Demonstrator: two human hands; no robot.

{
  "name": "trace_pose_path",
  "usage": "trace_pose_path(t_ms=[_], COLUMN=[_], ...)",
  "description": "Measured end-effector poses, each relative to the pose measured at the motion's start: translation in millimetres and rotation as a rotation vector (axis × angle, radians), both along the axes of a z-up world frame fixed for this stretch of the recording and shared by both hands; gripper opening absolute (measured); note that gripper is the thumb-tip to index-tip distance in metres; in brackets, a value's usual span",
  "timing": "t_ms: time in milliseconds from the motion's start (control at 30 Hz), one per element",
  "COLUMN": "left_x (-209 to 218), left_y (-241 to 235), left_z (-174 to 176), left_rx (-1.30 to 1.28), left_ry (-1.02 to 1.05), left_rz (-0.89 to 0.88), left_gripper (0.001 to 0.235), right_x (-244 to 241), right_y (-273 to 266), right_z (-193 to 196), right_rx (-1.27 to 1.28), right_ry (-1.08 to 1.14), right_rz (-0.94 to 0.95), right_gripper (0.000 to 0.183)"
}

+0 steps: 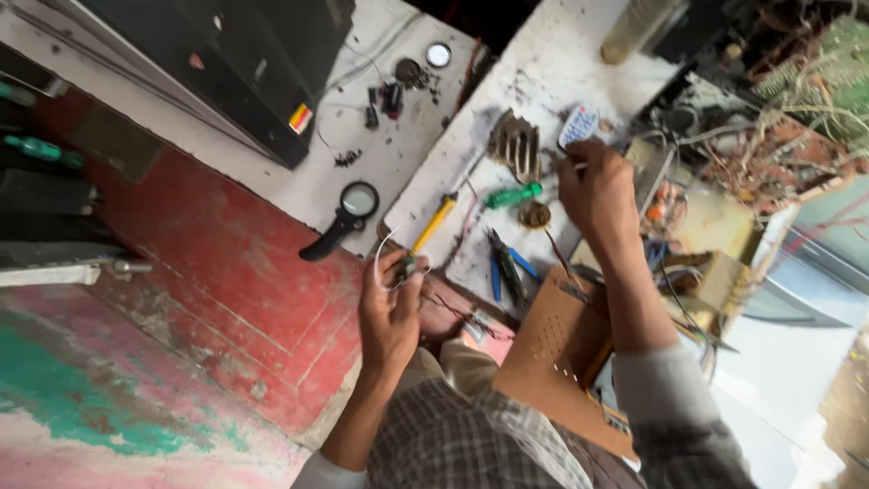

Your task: The person works on a disassembled television, connecting wires to a circuit board and testing connections with a multimeter. They retrieve a small electronic component from a shelf and integrate it into the wiring setup.

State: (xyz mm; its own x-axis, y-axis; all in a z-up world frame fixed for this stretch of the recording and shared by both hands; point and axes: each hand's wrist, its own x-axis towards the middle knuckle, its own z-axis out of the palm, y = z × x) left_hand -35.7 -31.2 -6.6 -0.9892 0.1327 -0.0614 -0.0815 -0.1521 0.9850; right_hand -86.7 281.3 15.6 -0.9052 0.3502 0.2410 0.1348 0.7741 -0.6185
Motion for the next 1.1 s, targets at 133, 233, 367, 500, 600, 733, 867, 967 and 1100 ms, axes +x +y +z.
trace_pose_path(t_ms=[133, 233, 367, 500, 600, 733, 867, 967, 1100], left_x=[-9, -20, -54, -97, -129, -149, -161, -170, -159], left_y=[-27, -39, -43, -34, -9, 16, 16, 3, -19], left_z=[-2, -3, -18, -43, -65, -80, -74, -55, -19], left_rx=[0.05, -0.169, -0.101, -0.364, -0.621, -0.698, -0.751, -0.599, -0.654], left_ry=[-0.112, -0.056, -0.159, 0.1, 0.255, 0.432, 0.357, 0.276, 0.483], left_rz=[0.112, 0.157, 0.026, -0.106, -0.179, -0.23, -0.388, -0.393, -0.232], left_gripper=[0.028, 0.033, 0.031, 0.033, 0.036, 0.043, 0.056, 0.068, 0.054], right_x=[-84, -117, -107, -103, -104, -94, -58, -24, 12], right_y=[46, 61, 60, 54, 51, 41, 12, -26, -100], right_z=[-77, -109, -121, -117, -113, -91, -41, 1, 33], right_rx=[0.209, 0.227, 0.257, 0.283, 0.31, 0.145, -0.127, -0.064, -0.246], right_ry=[-0.041, -0.377, -0.378, -0.39, -0.31, -0.061, 0.053, 0.0, 0.179], right_rz=[0.011, -0.227, -0.345, -0.423, -0.414, -0.351, -0.337, -0.371, -0.136], right_gripper=[0.021, 0.046, 0.051, 0.048, 0.052, 0.061, 0.051, 0.044, 0.053])
